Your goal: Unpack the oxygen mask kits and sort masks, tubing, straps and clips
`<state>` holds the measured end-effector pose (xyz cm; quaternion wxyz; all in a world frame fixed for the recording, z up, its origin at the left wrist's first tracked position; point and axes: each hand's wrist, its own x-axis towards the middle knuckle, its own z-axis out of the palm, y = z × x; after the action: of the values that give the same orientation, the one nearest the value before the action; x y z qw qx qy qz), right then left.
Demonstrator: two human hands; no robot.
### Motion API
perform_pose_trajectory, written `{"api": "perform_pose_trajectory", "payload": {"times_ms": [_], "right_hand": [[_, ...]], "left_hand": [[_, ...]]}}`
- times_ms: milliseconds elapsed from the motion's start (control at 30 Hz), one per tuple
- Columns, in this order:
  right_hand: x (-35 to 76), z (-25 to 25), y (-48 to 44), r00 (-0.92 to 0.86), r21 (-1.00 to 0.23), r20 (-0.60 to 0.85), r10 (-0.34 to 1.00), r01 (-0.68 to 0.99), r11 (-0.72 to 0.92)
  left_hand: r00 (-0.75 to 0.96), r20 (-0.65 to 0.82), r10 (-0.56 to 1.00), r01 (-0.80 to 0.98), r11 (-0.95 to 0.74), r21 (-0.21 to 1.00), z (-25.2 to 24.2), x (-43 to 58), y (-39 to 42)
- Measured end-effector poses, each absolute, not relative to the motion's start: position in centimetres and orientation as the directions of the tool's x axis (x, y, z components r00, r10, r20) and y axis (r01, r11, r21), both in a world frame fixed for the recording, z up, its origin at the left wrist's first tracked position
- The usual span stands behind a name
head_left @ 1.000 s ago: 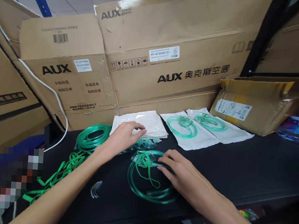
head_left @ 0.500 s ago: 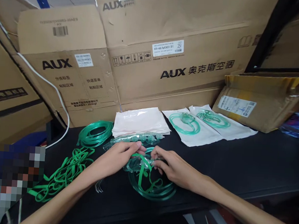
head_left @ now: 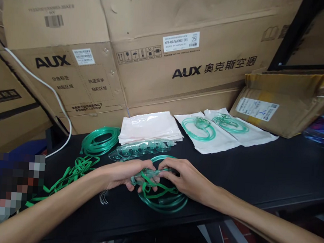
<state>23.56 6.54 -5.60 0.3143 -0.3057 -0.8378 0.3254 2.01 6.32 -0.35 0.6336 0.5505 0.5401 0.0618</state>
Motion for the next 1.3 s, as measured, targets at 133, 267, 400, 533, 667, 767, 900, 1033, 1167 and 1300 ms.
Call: {"api": "perform_pose_trajectory", "payload": {"times_ms": [133,267,400,533,667,767,900,1033,1167,1300], "right_hand": [[23.4,-5.5,6.5,-0.64,-0.738,0.328,0.695,0.286,0.611],[23.4,-5.5,6.5,-0.658,-0.728,0.322,0.68,0.288,0.623],[23.4,-5.8,6.5,-0.667,-0.697,0.342,0.662,0.292,0.655],[23.5,-6.0,6.6,-0.702,-0.68,0.339,0.626,0.278,0.679],[23.6,-6.1,6.7,-0.715,-0.685,0.365,0.597,0.228,0.692],[23.5,-6.0,6.6,-0.727,-0.692,0.39,0.566,0.175,0.701],[23.7,-5.9,6.6,-0.732,-0.702,0.367,0.574,0.188,0.687],[24.3,-6.1,7.3,-0.644,-0.729,0.3,0.704,0.321,0.605],[24.4,-6.2,7.5,-0.606,-0.718,0.277,0.746,0.386,0.58],[24.1,-6.3,7.0,-0.586,-0.673,0.277,0.762,0.448,0.589]], "left_hand": [[0.369,-0.586,0.721,0.585,0.31,0.75,-0.2,2.4,5.8],[0.352,-0.587,0.729,0.608,0.298,0.736,0.1,2.5,5.3],[0.338,-0.567,0.751,0.637,0.26,0.726,0.3,2.6,4.6],[0.273,-0.567,0.777,0.708,0.237,0.666,-0.1,2.3,4.0],[0.368,-0.43,0.824,0.793,-0.037,0.608,-1.3,1.4,3.5],[0.506,-0.245,0.827,0.808,-0.355,0.47,-1.8,0.9,2.7],[0.584,-0.086,0.807,0.81,-0.575,0.113,-1.8,1.0,1.0],[0.364,-0.031,0.931,0.931,-0.363,0.037,-0.9,0.1,-1.3],[0.319,0.101,0.942,0.937,-0.33,0.118,0.1,-1.6,-3.0],[0.323,0.097,0.941,0.902,-0.337,0.269,-0.1,-1.1,-2.2]]}}
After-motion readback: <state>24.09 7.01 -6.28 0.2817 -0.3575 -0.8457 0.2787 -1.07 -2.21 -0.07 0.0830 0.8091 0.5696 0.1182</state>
